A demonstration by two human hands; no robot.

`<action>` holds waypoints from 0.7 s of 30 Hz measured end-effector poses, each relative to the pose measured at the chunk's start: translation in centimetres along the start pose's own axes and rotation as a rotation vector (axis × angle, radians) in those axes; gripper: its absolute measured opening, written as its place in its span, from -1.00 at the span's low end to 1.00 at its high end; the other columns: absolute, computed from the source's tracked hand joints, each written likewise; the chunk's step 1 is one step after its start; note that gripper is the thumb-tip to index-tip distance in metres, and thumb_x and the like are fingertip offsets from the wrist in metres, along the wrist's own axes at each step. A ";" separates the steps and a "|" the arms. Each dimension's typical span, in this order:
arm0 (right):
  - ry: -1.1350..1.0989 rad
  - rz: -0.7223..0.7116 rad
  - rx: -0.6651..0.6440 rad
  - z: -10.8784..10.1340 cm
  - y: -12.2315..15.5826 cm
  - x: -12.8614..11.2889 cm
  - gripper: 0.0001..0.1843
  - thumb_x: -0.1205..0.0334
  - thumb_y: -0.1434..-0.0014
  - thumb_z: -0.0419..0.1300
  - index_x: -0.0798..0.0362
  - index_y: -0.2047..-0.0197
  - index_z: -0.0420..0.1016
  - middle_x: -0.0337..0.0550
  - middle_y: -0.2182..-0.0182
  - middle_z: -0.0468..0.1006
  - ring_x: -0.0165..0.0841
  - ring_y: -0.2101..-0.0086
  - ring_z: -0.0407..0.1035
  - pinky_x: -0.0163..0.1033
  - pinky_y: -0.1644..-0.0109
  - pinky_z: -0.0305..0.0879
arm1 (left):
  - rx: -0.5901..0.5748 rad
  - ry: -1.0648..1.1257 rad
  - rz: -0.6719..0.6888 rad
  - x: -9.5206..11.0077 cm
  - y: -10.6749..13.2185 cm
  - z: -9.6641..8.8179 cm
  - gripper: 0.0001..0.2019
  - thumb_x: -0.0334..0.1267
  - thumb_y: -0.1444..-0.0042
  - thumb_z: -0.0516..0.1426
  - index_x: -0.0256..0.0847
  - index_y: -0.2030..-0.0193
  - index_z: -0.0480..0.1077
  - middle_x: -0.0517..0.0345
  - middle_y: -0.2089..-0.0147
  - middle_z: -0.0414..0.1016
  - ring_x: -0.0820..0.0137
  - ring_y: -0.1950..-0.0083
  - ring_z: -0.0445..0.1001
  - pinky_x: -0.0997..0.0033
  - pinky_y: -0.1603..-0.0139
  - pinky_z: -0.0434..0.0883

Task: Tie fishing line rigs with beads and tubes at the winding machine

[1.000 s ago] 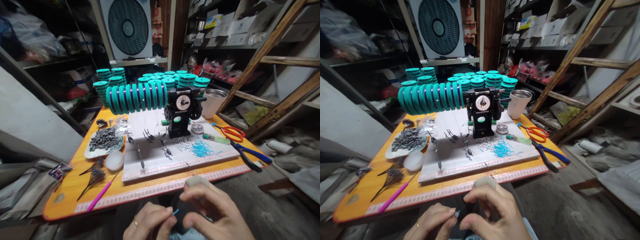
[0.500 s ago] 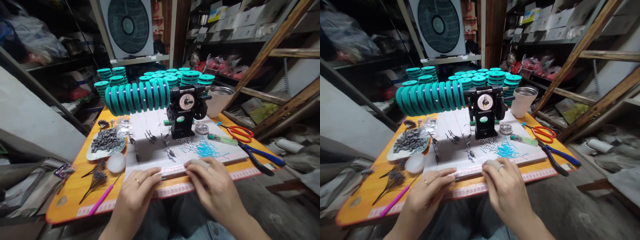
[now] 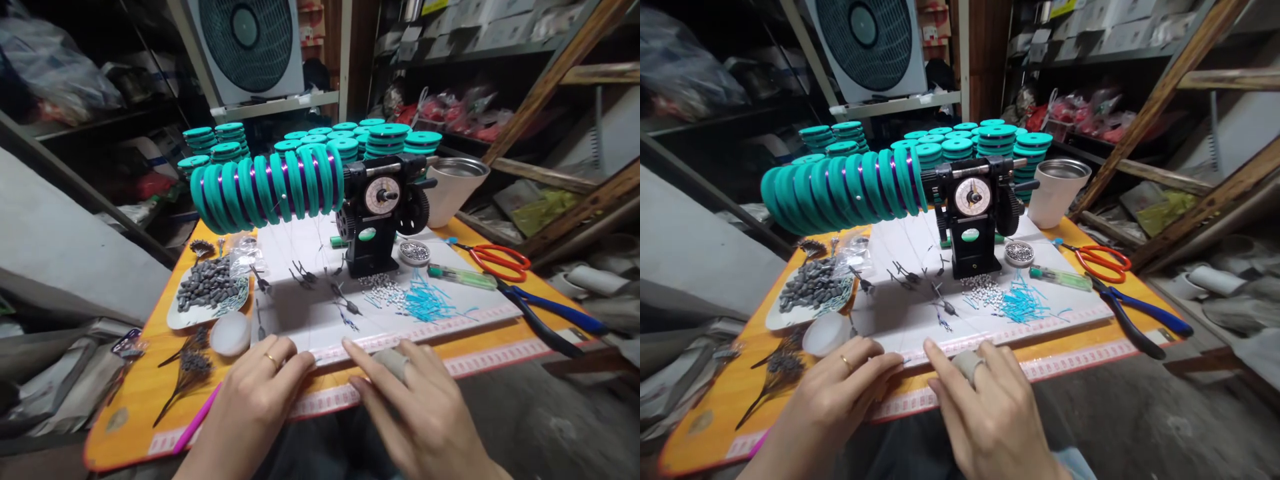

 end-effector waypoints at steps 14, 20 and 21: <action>-0.046 -0.002 -0.041 1.2 -0.6 -1.3 -0.68 0.31 -0.29 0.09 0.11 -0.05 0.54 -0.13 0.50 0.49 -0.17 0.32 0.24 -0.14 0.22 0.06 | 0.018 -0.019 0.055 0.4 -1.1 -0.6 -0.82 -0.39 -0.32 -0.04 -0.24 0.14 0.38 0.12 0.35 0.38 0.39 0.38 0.37 0.44 0.40 0.29; 0.001 0.030 -0.013 0.6 -0.6 0.1 -0.68 0.30 -0.32 0.05 0.14 0.00 0.58 -0.11 0.54 0.46 -0.17 0.32 0.23 -0.17 0.22 0.04 | -0.004 -0.018 0.074 0.2 -1.4 -0.7 -0.82 -0.37 -0.34 -0.05 -0.20 0.17 0.37 0.15 0.37 0.37 0.41 0.40 0.40 0.45 0.40 0.30; 0.013 0.039 -0.003 0.2 -0.3 0.6 -0.69 0.30 -0.31 0.07 0.15 0.00 0.58 -0.11 0.54 0.46 -0.17 0.32 0.22 -0.18 0.22 0.04 | -0.017 -0.014 0.073 0.1 -1.4 -0.6 -0.83 -0.38 -0.33 -0.04 -0.21 0.17 0.37 0.15 0.37 0.37 0.41 0.40 0.41 0.47 0.41 0.30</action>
Point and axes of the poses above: each hand's wrist, its own y-axis away from the middle knuckle, its own z-axis out of the palm, x = y × z, the point moved 5 cm from there along -y, towards the middle knuckle
